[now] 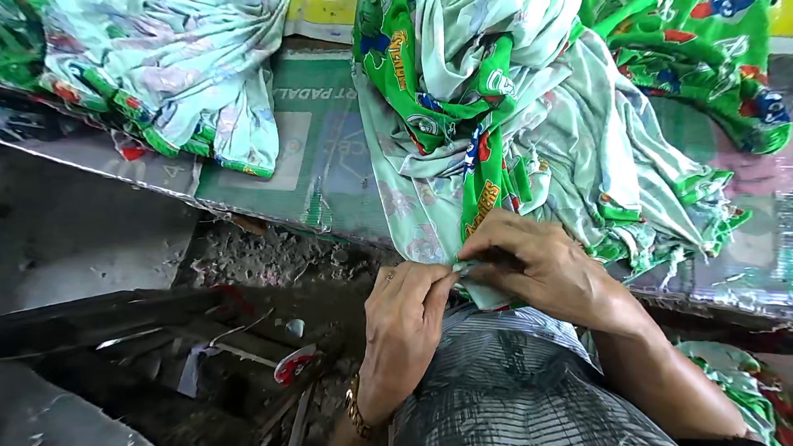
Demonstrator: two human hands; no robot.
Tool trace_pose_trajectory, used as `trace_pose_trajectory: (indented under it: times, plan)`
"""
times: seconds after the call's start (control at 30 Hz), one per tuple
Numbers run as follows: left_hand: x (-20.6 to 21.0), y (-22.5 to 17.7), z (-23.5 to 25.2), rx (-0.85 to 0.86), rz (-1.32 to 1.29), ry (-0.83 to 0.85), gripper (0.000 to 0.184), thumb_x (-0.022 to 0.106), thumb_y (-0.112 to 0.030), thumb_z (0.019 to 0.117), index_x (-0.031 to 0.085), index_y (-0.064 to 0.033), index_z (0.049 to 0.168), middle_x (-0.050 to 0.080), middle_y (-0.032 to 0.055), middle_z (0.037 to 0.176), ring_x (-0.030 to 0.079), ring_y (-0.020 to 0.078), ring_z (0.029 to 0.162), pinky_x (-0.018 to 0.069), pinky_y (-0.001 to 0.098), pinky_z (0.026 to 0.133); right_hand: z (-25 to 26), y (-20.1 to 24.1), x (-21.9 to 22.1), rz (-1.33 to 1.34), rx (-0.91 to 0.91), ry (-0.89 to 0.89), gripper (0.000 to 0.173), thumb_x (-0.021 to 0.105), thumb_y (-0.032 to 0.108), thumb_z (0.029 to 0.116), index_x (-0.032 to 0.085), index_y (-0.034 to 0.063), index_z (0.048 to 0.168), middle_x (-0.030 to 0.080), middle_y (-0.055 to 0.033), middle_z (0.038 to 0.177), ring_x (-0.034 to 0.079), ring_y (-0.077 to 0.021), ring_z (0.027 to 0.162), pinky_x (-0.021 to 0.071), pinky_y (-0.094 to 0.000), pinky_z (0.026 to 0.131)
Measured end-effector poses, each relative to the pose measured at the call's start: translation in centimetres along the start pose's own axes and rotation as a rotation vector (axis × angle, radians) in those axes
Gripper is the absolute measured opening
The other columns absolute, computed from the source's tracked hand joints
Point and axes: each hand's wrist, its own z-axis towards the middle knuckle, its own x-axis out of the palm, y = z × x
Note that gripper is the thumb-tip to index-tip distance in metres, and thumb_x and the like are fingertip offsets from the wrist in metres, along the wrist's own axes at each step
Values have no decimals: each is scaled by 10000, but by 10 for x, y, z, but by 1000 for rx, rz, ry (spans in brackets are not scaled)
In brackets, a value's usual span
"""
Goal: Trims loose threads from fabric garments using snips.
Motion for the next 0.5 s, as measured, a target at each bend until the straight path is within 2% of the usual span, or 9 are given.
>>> trace_pose_trajectory:
  times: [0.1,0.17,0.23,0.3,0.4,0.5]
  plan:
    - [0,-8,-1,83,-78,-25,164,627,-229,1028,715,-110,960,723,-10,924,655,55,905,507,234,843,-1,0,4,-52,-36,-18,112,711,205,933,754,166,1029,655,55,954,626,-4,794,524,-189,627]
    - [7,-13,2,127,-141,-54,136,626,-248,1029,670,-127,984,665,-8,1060,615,54,1032,506,206,897,-1,1,5,-25,-44,-57,69,693,143,933,756,133,960,660,47,912,625,-12,798,522,-186,649]
    - [18,-11,9,125,-224,-51,175,661,-304,1009,615,-145,1066,612,-12,1227,583,67,1174,521,220,957,-1,0,5,44,-48,-96,41,694,96,923,730,85,906,662,32,867,624,-13,788,528,-168,671]
    - [30,-6,15,93,-308,-19,304,708,-333,976,581,-150,1183,610,4,1307,585,105,1227,528,282,989,-2,-2,4,131,-23,-119,29,697,70,912,714,62,891,666,29,836,629,-2,765,538,-151,673]
    - [39,-2,20,54,-385,-49,286,718,-250,971,581,-151,1201,669,-15,1197,630,89,1129,535,289,955,-5,0,1,236,78,-160,26,676,73,930,699,73,918,659,58,770,599,32,651,513,-124,579]
    - [40,-4,19,9,-382,-70,259,724,-200,965,602,-139,1185,663,-41,1097,621,45,1034,527,232,909,-6,1,1,321,128,-199,29,667,73,944,683,83,966,649,64,768,574,24,605,495,-125,531]
